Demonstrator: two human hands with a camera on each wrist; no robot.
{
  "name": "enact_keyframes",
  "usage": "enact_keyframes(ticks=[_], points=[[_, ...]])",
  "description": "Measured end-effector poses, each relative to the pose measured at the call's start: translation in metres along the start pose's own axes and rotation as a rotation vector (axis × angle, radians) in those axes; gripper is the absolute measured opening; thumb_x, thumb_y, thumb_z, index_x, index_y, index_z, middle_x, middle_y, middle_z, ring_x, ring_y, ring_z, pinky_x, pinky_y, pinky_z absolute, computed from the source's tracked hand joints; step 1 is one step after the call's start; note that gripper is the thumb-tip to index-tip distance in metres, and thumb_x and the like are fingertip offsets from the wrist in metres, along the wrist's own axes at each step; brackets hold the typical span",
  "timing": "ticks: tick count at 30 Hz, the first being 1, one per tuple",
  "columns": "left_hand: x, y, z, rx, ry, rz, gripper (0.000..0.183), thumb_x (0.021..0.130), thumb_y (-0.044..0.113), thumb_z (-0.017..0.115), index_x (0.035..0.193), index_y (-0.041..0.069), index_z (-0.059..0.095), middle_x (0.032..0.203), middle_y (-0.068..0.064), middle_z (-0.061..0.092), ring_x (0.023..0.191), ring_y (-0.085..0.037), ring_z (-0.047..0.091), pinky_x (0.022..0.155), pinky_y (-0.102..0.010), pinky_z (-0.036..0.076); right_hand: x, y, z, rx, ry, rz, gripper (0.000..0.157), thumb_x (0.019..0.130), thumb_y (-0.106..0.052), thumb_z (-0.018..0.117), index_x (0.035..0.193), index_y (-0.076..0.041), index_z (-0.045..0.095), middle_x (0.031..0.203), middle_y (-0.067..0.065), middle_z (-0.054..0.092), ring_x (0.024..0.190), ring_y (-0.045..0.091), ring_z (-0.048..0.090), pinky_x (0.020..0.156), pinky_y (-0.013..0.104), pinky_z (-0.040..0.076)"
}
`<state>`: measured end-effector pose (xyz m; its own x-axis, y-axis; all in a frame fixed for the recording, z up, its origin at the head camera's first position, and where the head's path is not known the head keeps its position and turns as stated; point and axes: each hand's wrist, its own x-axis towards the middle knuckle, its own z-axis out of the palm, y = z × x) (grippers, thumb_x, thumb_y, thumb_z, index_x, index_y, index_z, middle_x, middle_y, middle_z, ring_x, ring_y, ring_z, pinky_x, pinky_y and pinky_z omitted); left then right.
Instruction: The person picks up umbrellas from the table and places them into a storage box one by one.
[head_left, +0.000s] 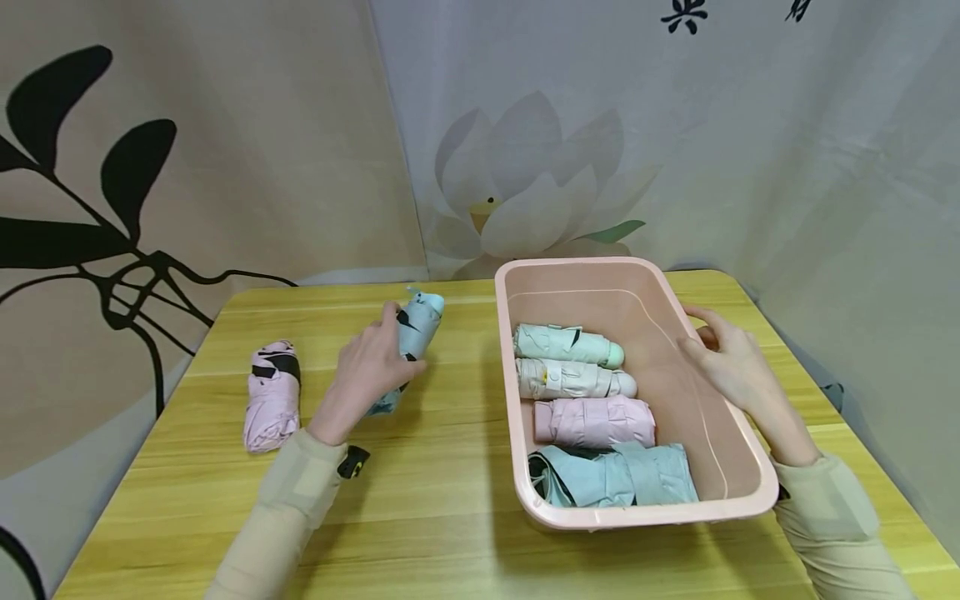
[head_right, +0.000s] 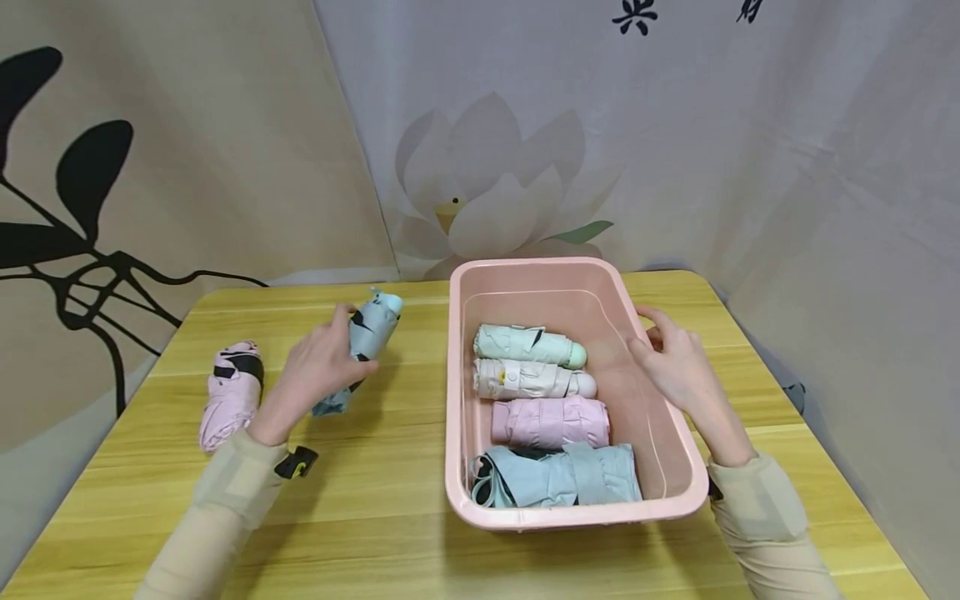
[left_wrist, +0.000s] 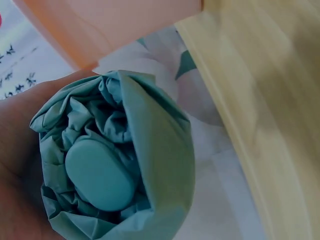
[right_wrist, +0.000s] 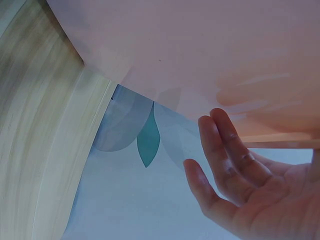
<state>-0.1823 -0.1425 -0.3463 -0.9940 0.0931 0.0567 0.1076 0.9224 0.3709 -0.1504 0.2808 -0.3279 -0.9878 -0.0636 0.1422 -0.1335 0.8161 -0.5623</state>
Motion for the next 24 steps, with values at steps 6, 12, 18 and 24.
enact_keyframes(ticks=[6, 12, 18, 24], points=[[-0.004, 0.011, -0.010, -0.041, 0.118, 0.077, 0.079, 0.067, 0.032, 0.072, 0.130, 0.006, 0.033, 0.086, -0.015, 0.060, 0.057, -0.024, 0.056, 0.044, -0.028, 0.039, 0.000, 0.000, 0.000, 0.004, -0.006, 0.016, 0.052, 0.094, -0.031, 0.042, 0.137, -0.004, 0.037, 0.106, 0.027, 0.063, 0.084, 0.033, 0.064, 0.064, 0.028, 0.046], [-0.008, 0.024, -0.020, -0.073, 0.200, 0.145, 0.077, 0.066, 0.031, 0.072, 0.130, 0.007, 0.036, 0.088, -0.013, 0.060, 0.059, -0.024, 0.057, 0.046, -0.029, 0.041, -0.001, -0.001, 0.000, 0.009, -0.001, 0.015, 0.050, 0.093, -0.029, 0.042, 0.137, -0.005, 0.038, 0.104, 0.026, 0.064, 0.081, 0.030, 0.063, 0.062, 0.025, 0.045], [-0.012, 0.040, -0.029, -0.096, 0.265, 0.207, 0.077, 0.066, 0.030, 0.072, 0.131, 0.008, 0.036, 0.090, -0.014, 0.062, 0.058, -0.024, 0.059, 0.047, -0.030, 0.045, -0.001, -0.001, 0.000, 0.015, -0.001, 0.012, 0.051, 0.093, -0.029, 0.042, 0.137, -0.004, 0.038, 0.104, 0.026, 0.064, 0.082, 0.031, 0.063, 0.062, 0.025, 0.046], [-0.018, 0.055, -0.038, -0.101, 0.312, 0.266, 0.078, 0.064, 0.029, 0.074, 0.130, 0.010, 0.038, 0.089, -0.013, 0.063, 0.059, -0.023, 0.059, 0.049, -0.031, 0.047, -0.001, -0.001, 0.000, 0.010, 0.000, 0.018, 0.051, 0.094, -0.031, 0.043, 0.137, -0.004, 0.038, 0.105, 0.027, 0.063, 0.081, 0.032, 0.064, 0.061, 0.026, 0.047]])
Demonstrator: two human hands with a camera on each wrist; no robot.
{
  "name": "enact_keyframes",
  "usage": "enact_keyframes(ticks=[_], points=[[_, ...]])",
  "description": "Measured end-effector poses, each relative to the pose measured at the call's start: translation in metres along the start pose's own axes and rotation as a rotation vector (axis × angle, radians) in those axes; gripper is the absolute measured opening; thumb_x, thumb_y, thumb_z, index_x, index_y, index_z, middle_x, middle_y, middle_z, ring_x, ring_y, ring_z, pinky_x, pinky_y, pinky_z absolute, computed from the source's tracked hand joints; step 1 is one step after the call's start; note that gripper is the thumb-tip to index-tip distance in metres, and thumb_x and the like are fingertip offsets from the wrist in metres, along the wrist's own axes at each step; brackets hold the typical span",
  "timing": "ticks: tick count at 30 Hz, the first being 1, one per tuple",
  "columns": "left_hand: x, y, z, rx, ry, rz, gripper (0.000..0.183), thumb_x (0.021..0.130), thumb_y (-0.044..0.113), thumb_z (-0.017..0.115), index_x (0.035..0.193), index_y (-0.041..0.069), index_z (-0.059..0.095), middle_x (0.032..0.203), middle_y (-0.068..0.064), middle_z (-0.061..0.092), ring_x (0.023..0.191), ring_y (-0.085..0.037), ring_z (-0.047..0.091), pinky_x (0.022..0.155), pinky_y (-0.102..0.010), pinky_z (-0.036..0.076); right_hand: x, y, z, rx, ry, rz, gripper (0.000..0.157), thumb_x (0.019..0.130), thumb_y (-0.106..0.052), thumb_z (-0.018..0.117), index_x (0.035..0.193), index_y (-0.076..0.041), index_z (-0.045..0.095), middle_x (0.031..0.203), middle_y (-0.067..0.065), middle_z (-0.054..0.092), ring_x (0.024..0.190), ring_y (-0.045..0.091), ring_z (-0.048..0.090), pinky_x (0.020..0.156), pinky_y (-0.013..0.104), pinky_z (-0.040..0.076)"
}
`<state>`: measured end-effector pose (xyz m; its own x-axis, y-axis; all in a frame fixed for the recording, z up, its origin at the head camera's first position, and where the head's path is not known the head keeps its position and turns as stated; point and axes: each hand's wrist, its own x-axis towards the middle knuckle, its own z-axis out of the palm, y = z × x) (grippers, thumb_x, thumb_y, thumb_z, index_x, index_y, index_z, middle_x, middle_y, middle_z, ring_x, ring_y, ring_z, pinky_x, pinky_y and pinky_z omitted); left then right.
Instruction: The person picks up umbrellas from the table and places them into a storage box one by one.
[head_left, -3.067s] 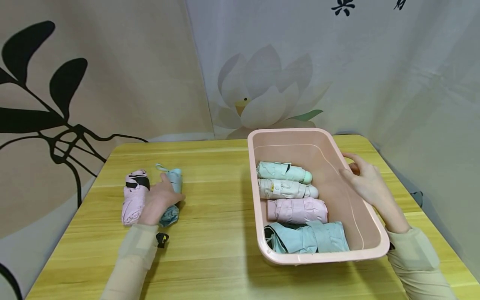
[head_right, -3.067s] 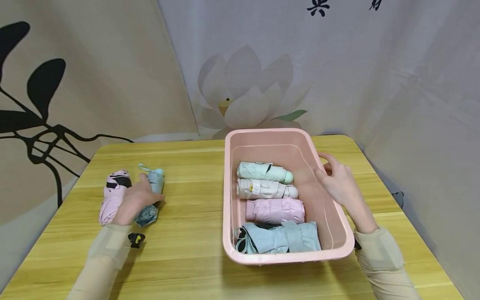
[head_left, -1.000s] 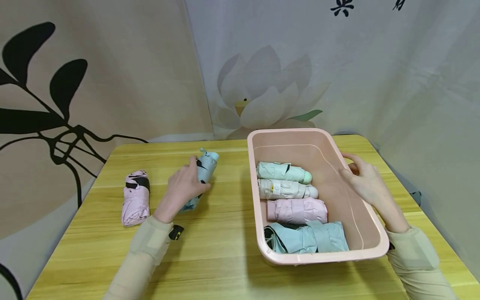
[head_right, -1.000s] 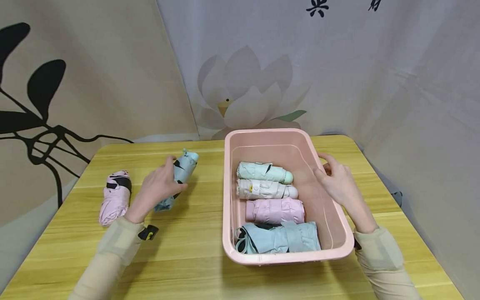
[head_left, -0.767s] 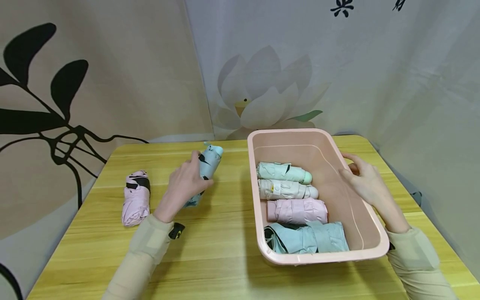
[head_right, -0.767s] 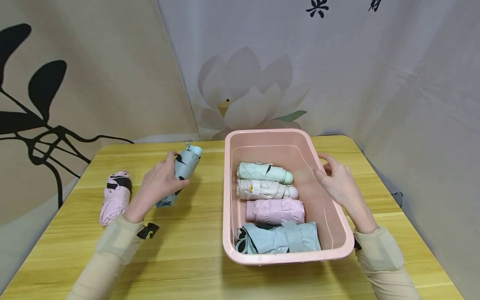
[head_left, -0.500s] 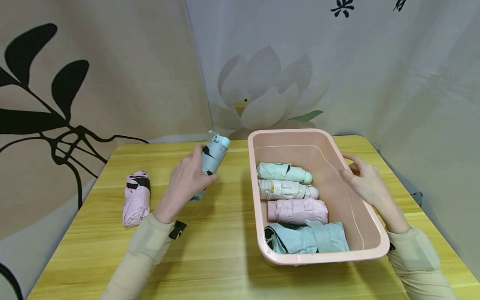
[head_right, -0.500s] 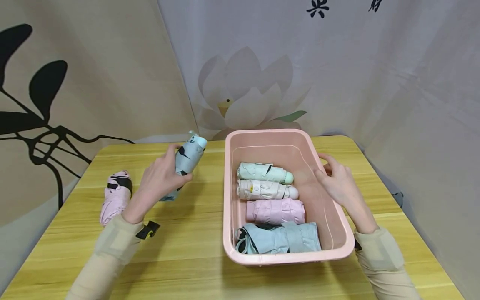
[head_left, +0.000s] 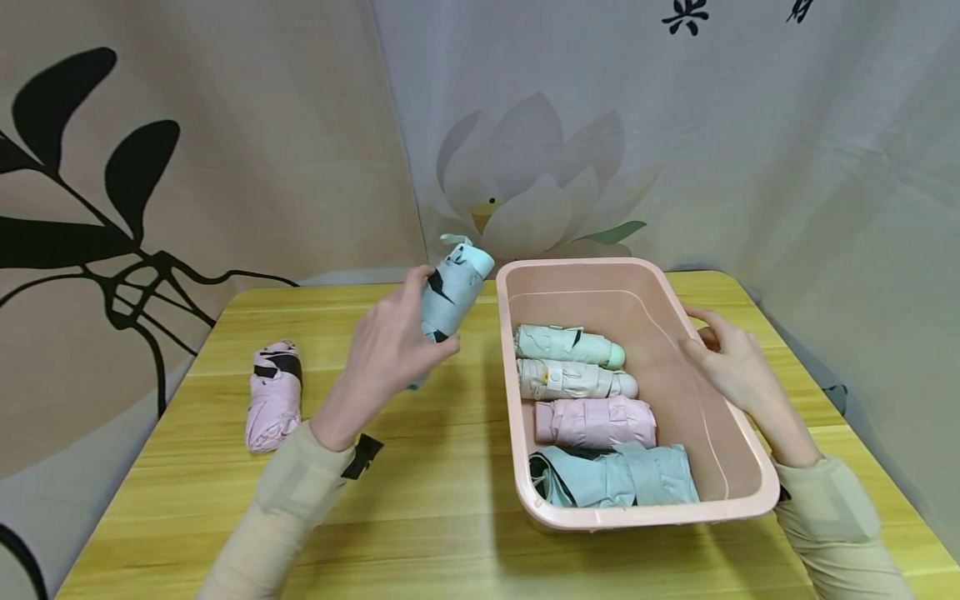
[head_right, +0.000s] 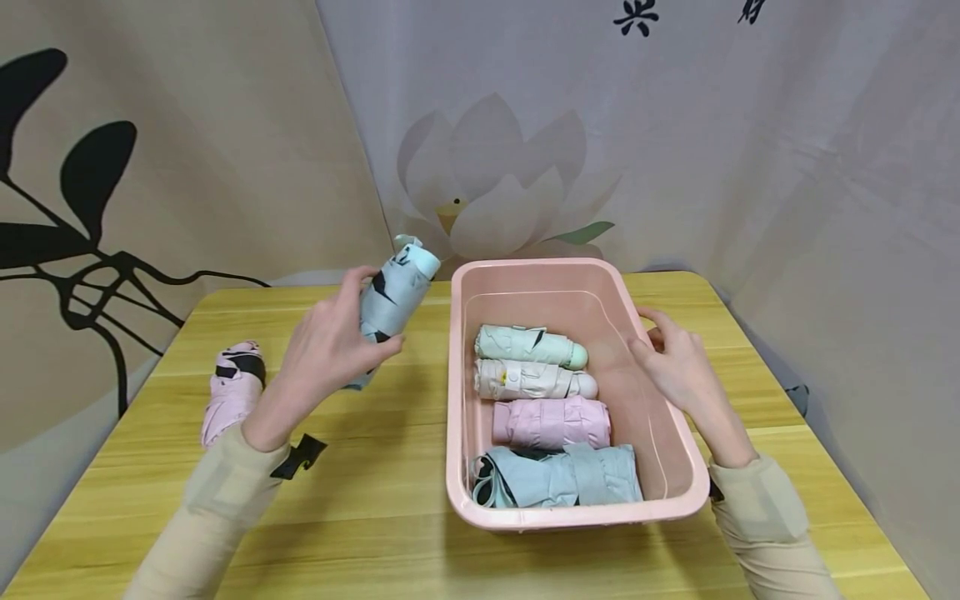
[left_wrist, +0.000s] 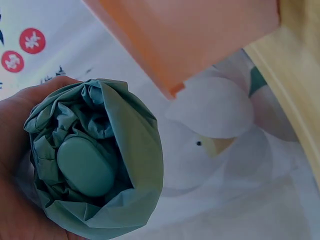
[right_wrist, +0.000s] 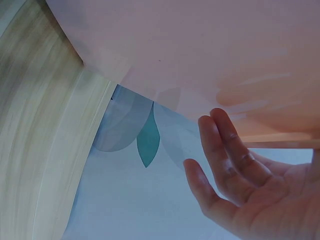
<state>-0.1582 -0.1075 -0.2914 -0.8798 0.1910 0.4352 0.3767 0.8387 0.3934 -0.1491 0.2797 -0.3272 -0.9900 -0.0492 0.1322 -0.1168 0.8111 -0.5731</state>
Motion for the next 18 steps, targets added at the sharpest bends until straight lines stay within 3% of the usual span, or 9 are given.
enact_keyframes(ticks=[11, 18], points=[[0.004, 0.027, -0.006, 0.022, 0.035, 0.106, 0.074, 0.064, 0.028, 0.073, 0.127, 0.010, 0.040, 0.087, -0.012, 0.063, 0.064, -0.022, 0.059, 0.051, -0.032, 0.048, 0.001, 0.001, 0.001, -0.003, 0.009, -0.010, 0.049, 0.094, -0.029, 0.042, 0.135, -0.003, 0.039, 0.104, 0.027, 0.064, 0.079, 0.031, 0.064, 0.061, 0.026, 0.046], [0.008, 0.042, -0.008, 0.044, 0.013, 0.151, 0.073, 0.065, 0.031, 0.072, 0.128, 0.011, 0.039, 0.083, -0.008, 0.061, 0.065, -0.020, 0.056, 0.051, -0.030, 0.046, 0.001, 0.002, 0.001, 0.007, 0.007, -0.023, 0.050, 0.093, -0.027, 0.043, 0.136, -0.001, 0.038, 0.104, 0.029, 0.063, 0.078, 0.029, 0.065, 0.059, 0.024, 0.046]])
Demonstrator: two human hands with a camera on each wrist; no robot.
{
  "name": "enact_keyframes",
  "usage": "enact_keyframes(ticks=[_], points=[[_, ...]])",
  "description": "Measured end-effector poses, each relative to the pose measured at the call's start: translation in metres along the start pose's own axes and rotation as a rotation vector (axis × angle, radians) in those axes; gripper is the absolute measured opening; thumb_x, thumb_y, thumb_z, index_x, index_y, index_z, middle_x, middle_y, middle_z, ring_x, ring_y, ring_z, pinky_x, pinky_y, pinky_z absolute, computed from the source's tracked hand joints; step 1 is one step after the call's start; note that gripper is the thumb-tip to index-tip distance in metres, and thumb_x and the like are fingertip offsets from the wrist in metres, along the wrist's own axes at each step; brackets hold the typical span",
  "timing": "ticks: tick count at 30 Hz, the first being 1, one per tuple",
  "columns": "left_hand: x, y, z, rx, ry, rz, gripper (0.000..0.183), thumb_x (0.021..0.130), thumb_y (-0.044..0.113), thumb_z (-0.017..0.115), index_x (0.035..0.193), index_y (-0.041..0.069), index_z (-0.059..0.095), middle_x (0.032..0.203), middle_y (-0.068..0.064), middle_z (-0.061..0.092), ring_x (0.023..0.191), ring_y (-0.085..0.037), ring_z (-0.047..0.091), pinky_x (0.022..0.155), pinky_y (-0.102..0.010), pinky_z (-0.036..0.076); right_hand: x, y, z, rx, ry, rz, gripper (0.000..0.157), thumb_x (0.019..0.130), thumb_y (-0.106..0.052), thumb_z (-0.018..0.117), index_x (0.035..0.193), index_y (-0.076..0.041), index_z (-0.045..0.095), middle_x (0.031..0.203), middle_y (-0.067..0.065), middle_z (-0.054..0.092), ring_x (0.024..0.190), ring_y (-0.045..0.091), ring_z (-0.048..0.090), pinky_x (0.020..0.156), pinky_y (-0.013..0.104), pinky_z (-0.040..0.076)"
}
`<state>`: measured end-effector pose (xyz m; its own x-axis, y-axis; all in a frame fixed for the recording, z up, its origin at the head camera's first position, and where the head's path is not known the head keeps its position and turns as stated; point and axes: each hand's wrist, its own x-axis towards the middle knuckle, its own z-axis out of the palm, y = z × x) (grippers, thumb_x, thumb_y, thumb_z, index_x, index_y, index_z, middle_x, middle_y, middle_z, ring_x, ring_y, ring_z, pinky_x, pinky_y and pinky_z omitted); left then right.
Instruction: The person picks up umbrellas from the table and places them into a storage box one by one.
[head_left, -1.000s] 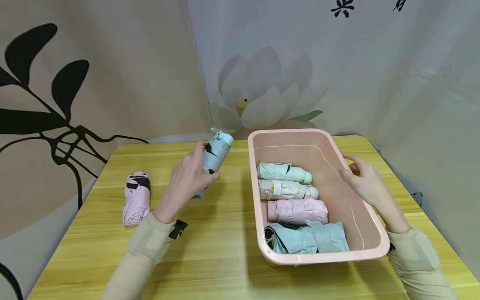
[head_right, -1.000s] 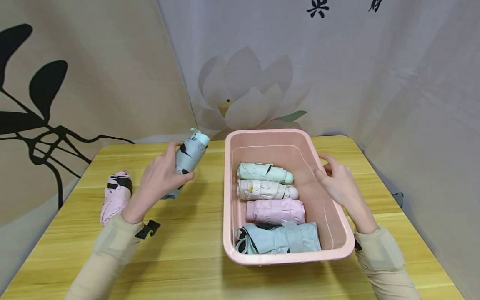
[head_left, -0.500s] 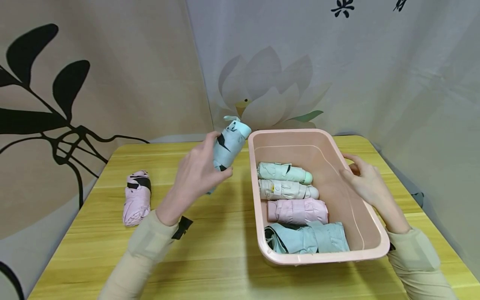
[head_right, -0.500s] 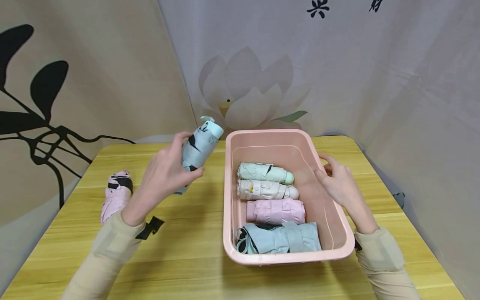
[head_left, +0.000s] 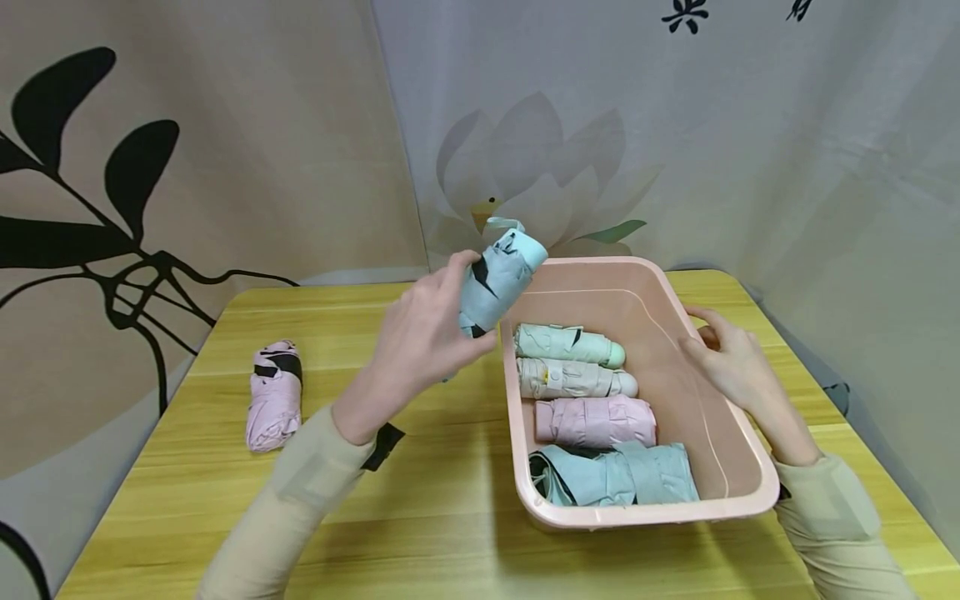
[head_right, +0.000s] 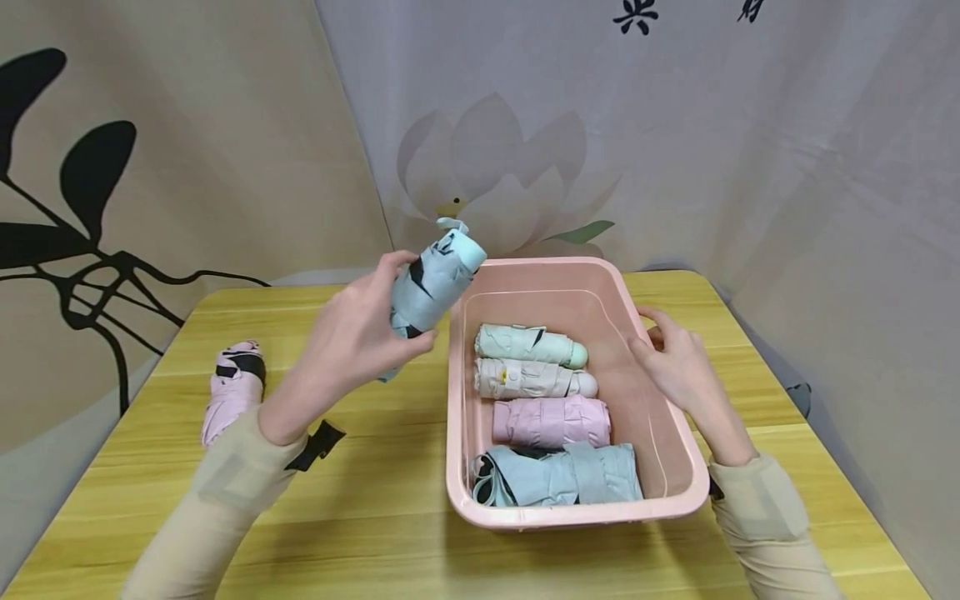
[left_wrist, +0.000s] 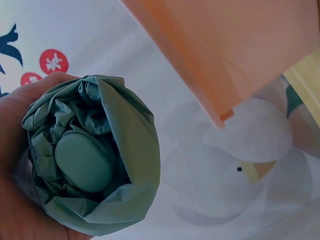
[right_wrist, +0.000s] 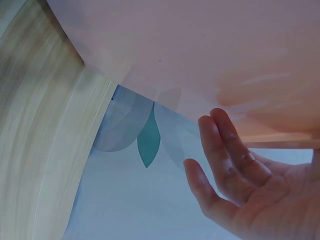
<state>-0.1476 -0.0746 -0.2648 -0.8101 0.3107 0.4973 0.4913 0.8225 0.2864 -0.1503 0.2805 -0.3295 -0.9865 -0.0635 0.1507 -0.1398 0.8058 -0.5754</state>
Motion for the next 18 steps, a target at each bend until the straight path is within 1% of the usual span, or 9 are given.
enact_keyframes(ticks=[5, 12, 16, 18], points=[[0.006, 0.009, -0.002, -0.014, -0.044, 0.023, 0.075, 0.065, 0.034, 0.073, 0.128, 0.012, 0.038, 0.083, -0.006, 0.061, 0.064, -0.018, 0.056, 0.051, -0.029, 0.045, 0.001, 0.001, 0.000, 0.006, -0.003, -0.002, 0.050, 0.094, -0.026, 0.044, 0.136, 0.000, 0.038, 0.104, 0.029, 0.063, 0.077, 0.029, 0.065, 0.058, 0.022, 0.046], [0.013, 0.020, -0.003, -0.102, -0.127, 0.062, 0.075, 0.064, 0.030, 0.073, 0.128, 0.015, 0.037, 0.085, -0.003, 0.061, 0.063, -0.016, 0.055, 0.051, -0.027, 0.043, 0.001, 0.000, 0.000, 0.006, 0.001, -0.011, 0.049, 0.093, -0.025, 0.044, 0.135, 0.000, 0.039, 0.102, 0.029, 0.063, 0.076, 0.029, 0.065, 0.057, 0.021, 0.045], [0.017, 0.026, -0.001, -0.128, -0.180, 0.099, 0.072, 0.065, 0.029, 0.072, 0.127, 0.017, 0.037, 0.091, -0.001, 0.061, 0.064, -0.014, 0.056, 0.052, -0.025, 0.043, 0.001, 0.000, 0.000, 0.001, 0.005, -0.011, 0.048, 0.093, -0.025, 0.045, 0.134, 0.000, 0.040, 0.102, 0.029, 0.064, 0.077, 0.029, 0.065, 0.058, 0.022, 0.045], [0.018, 0.030, 0.000, -0.140, -0.208, 0.116, 0.072, 0.066, 0.029, 0.072, 0.127, 0.017, 0.036, 0.098, -0.001, 0.060, 0.065, -0.014, 0.056, 0.053, -0.025, 0.043, 0.000, -0.001, -0.001, -0.008, 0.007, -0.007, 0.048, 0.093, -0.025, 0.045, 0.134, -0.001, 0.040, 0.103, 0.028, 0.064, 0.079, 0.030, 0.065, 0.059, 0.023, 0.045]])
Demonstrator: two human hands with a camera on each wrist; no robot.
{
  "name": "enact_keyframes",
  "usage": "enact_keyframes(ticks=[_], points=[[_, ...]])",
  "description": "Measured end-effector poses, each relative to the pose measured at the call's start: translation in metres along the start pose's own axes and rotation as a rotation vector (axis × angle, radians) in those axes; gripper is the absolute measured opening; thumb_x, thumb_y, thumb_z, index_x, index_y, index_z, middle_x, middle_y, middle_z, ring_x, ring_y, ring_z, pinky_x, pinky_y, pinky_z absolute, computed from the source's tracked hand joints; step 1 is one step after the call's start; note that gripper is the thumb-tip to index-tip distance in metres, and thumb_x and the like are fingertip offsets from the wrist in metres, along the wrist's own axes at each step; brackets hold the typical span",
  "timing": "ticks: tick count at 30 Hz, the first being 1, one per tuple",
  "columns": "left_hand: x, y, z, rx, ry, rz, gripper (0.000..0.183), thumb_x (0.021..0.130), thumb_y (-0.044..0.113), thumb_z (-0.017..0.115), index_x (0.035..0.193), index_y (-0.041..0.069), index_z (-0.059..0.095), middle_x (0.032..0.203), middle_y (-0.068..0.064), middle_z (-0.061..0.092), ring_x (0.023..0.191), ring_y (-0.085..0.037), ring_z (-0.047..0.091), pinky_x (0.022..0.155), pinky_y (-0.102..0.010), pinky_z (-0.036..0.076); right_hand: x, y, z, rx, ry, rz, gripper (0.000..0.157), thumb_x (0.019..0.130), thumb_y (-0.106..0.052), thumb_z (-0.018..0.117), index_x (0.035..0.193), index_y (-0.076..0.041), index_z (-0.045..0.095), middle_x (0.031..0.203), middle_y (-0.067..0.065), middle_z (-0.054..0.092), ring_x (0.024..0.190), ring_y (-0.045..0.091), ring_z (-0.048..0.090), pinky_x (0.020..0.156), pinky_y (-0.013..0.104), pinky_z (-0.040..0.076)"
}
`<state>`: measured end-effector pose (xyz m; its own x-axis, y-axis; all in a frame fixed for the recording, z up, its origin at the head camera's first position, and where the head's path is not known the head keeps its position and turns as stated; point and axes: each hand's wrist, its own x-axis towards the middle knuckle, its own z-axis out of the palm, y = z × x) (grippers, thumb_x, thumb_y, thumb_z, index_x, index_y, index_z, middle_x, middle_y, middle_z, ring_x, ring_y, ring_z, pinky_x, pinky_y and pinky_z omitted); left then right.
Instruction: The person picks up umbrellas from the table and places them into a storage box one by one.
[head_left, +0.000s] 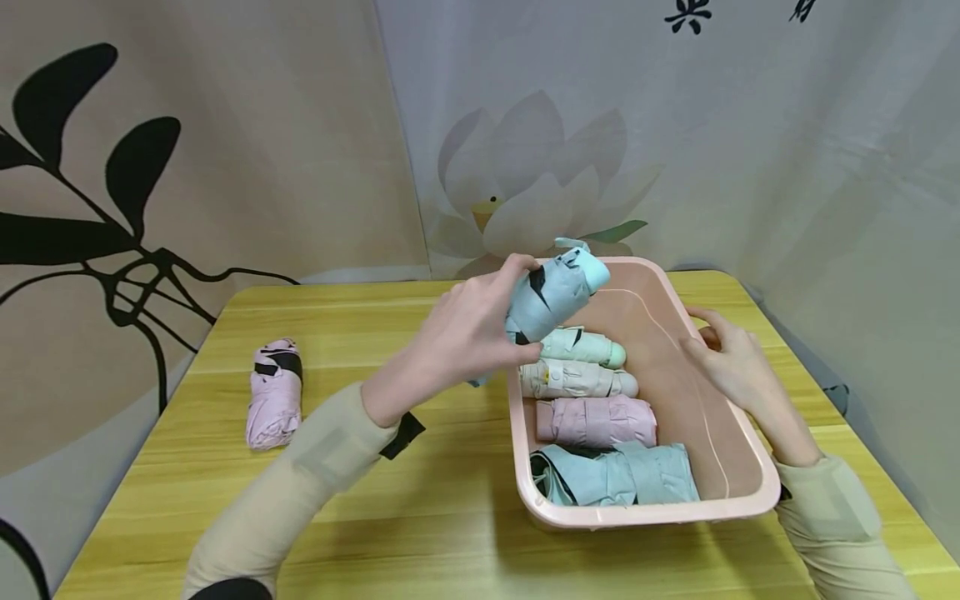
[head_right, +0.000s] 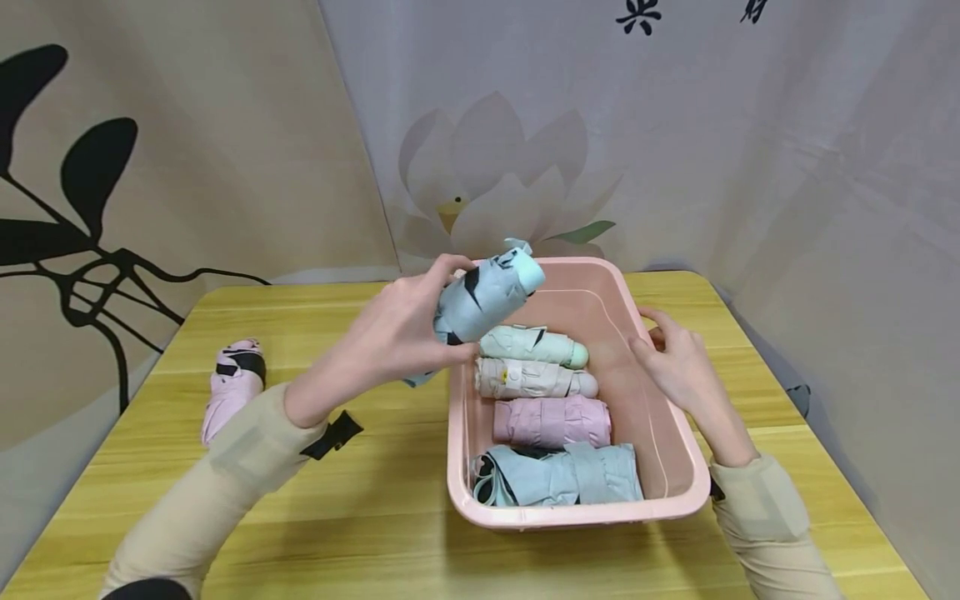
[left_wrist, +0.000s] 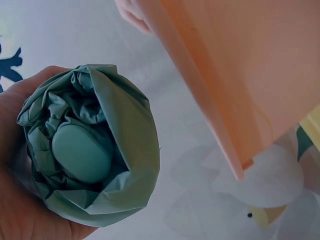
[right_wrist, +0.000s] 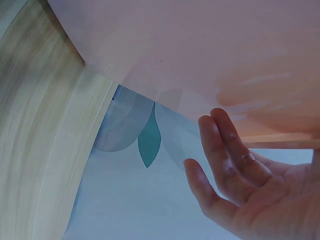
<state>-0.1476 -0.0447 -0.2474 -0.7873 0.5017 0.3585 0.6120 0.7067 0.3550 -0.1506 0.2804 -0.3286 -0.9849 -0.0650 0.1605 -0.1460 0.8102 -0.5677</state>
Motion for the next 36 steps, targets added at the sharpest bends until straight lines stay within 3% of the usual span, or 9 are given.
enact_keyframes(ticks=[2, 4, 6, 10, 13, 22, 28, 36], points=[[0.002, 0.003, 0.001, -0.021, -0.025, 0.016, 0.074, 0.065, 0.029, 0.071, 0.129, 0.019, 0.036, 0.108, -0.001, 0.057, 0.068, -0.015, 0.056, 0.054, -0.026, 0.044, 0.000, 0.000, 0.000, -0.004, -0.001, 0.004, 0.048, 0.093, -0.026, 0.044, 0.134, -0.001, 0.040, 0.104, 0.029, 0.063, 0.080, 0.031, 0.065, 0.060, 0.024, 0.046], [0.005, 0.007, 0.003, -0.047, -0.050, 0.029, 0.077, 0.065, 0.028, 0.071, 0.132, 0.023, 0.034, 0.115, 0.000, 0.055, 0.081, -0.016, 0.057, 0.057, -0.027, 0.045, 0.000, 0.000, 0.000, 0.002, -0.005, 0.005, 0.049, 0.093, -0.026, 0.044, 0.135, 0.000, 0.040, 0.104, 0.030, 0.063, 0.080, 0.032, 0.065, 0.060, 0.024, 0.046], [0.007, 0.011, 0.004, -0.059, -0.075, 0.035, 0.078, 0.065, 0.029, 0.071, 0.133, 0.028, 0.034, 0.113, 0.001, 0.056, 0.086, -0.016, 0.056, 0.057, -0.027, 0.045, 0.000, 0.000, 0.000, 0.008, -0.009, 0.006, 0.049, 0.094, -0.026, 0.044, 0.135, 0.000, 0.039, 0.104, 0.030, 0.063, 0.079, 0.032, 0.065, 0.058, 0.023, 0.046], [0.010, 0.019, 0.007, -0.038, -0.122, 0.063, 0.073, 0.065, 0.030, 0.071, 0.128, 0.025, 0.035, 0.088, 0.002, 0.061, 0.075, -0.013, 0.057, 0.054, -0.024, 0.043, 0.000, 0.000, 0.000, 0.019, -0.015, 0.003, 0.050, 0.094, -0.026, 0.045, 0.136, 0.001, 0.038, 0.104, 0.030, 0.062, 0.075, 0.030, 0.066, 0.055, 0.021, 0.046], [0.013, 0.025, 0.009, -0.013, -0.150, 0.089, 0.068, 0.065, 0.030, 0.071, 0.123, 0.021, 0.037, 0.079, 0.002, 0.059, 0.063, -0.010, 0.054, 0.052, -0.022, 0.042, 0.000, 0.001, 0.001, 0.017, -0.016, 0.006, 0.050, 0.094, -0.026, 0.044, 0.136, 0.000, 0.038, 0.103, 0.030, 0.063, 0.074, 0.028, 0.065, 0.055, 0.022, 0.046], [0.022, 0.037, 0.016, 0.007, -0.267, 0.129, 0.069, 0.065, 0.033, 0.074, 0.122, 0.019, 0.038, 0.083, 0.004, 0.058, 0.066, -0.011, 0.055, 0.056, -0.023, 0.041, -0.002, 0.000, 0.000, 0.029, -0.025, 0.030, 0.050, 0.094, -0.029, 0.042, 0.136, -0.003, 0.038, 0.105, 0.029, 0.062, 0.079, 0.032, 0.066, 0.059, 0.028, 0.050], [0.025, 0.044, 0.021, -0.005, -0.367, 0.109, 0.067, 0.067, 0.033, 0.074, 0.122, 0.021, 0.037, 0.079, 0.003, 0.055, 0.066, -0.012, 0.055, 0.054, -0.023, 0.042, -0.001, 0.000, 0.000, 0.015, -0.015, 0.017, 0.051, 0.094, -0.031, 0.044, 0.135, -0.002, 0.040, 0.104, 0.028, 0.063, 0.083, 0.034, 0.064, 0.061, 0.026, 0.048], [0.029, 0.053, 0.027, -0.029, -0.482, 0.098, 0.062, 0.069, 0.031, 0.073, 0.118, 0.023, 0.037, 0.081, 0.003, 0.055, 0.068, -0.012, 0.055, 0.052, -0.024, 0.043, -0.002, 0.001, 0.000, 0.013, -0.027, 0.005, 0.051, 0.095, -0.029, 0.043, 0.137, -0.001, 0.036, 0.107, 0.027, 0.063, 0.093, 0.039, 0.061, 0.072, 0.041, 0.048]])
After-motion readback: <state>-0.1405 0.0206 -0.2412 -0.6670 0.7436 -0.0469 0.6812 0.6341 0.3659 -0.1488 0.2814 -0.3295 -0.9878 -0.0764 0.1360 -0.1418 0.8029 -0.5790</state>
